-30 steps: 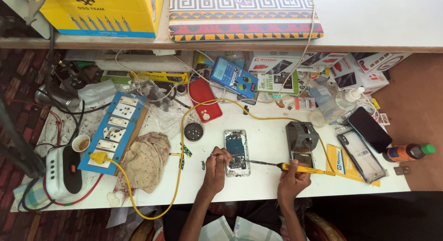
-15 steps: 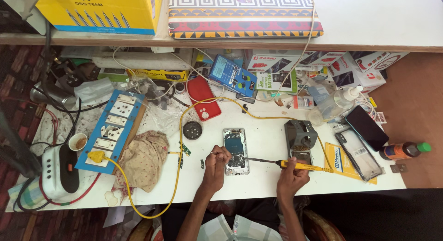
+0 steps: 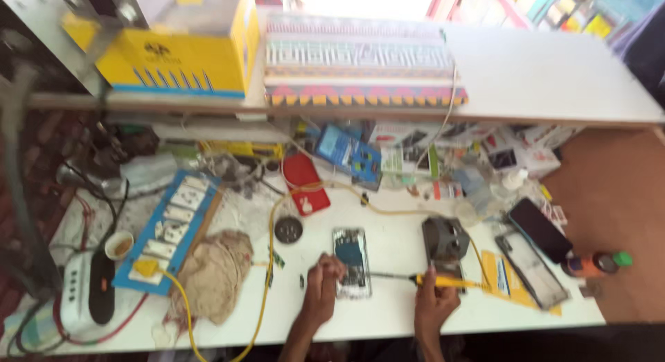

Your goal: The person uses a soldering iron and tweezers to work on a small circuit board placed on a cluttered workbench. They repeatedly apply heat and adjust components on the board throughout the clip.

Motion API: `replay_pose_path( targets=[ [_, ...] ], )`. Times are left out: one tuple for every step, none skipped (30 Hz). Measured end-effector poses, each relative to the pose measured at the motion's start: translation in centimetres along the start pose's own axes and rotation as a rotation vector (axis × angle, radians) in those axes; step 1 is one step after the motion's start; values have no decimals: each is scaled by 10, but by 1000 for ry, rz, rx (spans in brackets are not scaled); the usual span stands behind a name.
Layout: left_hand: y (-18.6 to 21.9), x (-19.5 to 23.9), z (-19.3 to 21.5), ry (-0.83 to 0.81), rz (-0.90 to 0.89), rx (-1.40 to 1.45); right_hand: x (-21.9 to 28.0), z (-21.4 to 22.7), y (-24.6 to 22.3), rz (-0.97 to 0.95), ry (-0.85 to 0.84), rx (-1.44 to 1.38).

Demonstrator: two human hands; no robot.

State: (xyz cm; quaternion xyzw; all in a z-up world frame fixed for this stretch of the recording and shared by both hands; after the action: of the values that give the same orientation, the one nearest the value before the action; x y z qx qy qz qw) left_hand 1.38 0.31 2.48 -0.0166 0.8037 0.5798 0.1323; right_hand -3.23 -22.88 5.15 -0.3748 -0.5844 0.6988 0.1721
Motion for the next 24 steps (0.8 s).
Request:
replay_pose_path(
  targets=[
    [2, -4, 1, -4, 25, 22, -2, -3, 0, -18, 17, 23],
    [3, 2, 1, 2, 70, 46, 2, 0, 0, -49, 25, 59],
    [3, 3, 1, 11, 63, 14, 1, -2, 1, -32, 21, 31],
    [3, 4, 2, 13, 69, -17, 3, -2, 3, -24, 25, 10],
    [2, 5, 3, 15, 75, -49, 4, -2, 5, -17, 29, -10],
    [3, 4, 2, 16, 63, -49, 3, -3, 6, -5, 20, -11],
    [4, 3, 2, 17, 51, -50, 3, -4, 7, 7, 11, -12],
    [5, 2, 1, 16, 40, -50, 3, -4, 7, 20, 4, -12],
    [6, 4, 0, 21, 47, -67, 5, -1, 8, 1, 15, -20],
    [8, 2, 0, 28, 45, -88, 3, -2, 9, -13, 23, -37],
    [10, 0, 0, 35, 42, -108, 1, -3, 11, -27, 31, -54],
    [10, 3, -1, 30, 34, -81, 3, 0, 12, -16, 23, -73],
    [10, 3, -2, 25, 27, -53, 3, 2, 14, -6, 15, -92],
    [10, 4, -1, 16, 22, -29, 6, 2, 16, 1, 11, -111],
    [11, 4, 1, 22, 21, -47, 8, 2, 19, 14, 27, -143],
    [11, 2, 0, 25, 18, -61, 6, 4, 21, 32, 43, -171],
    [10, 0, 0, 29, 15, -75, 5, 4, 23, 50, 59, -199],
    [8, 4, -1, 36, 35, -72, 7, 9, 26, 67, 58, -193],
    [5, 6, 0, 43, 54, -70, 11, 13, 29, 83, 56, -187],
    [4, 5, 1, 49, 62, -71, 11, 13, 31, 106, 54, -191],
    [4, 8, 0, 39, 77, -56, 14, 16, 31, 101, 68, -184],
    [6, 6, 1, 34, 80, -44, 13, 13, 31, 102, 78, -187],
    [8, 5, 2, 29, 84, -32, 13, 11, 29, 103, 87, -191],
    [10, 6, 0, 24, 55, -45, 14, 12, 27, 113, 77, -153]
  ],
)
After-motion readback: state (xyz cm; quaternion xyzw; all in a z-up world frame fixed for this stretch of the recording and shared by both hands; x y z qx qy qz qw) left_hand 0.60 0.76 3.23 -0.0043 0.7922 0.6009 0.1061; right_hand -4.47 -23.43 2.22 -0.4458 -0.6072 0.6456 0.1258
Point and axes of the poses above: each hand's wrist, its own x-axis away from the middle knuckle, its own z-axis out of the back of the hand, y = z × x, the point moved 3 cm from there along -x, towards the middle knuckle, and after that the axes turned 8 degrees about z, right-handed, at the moved point
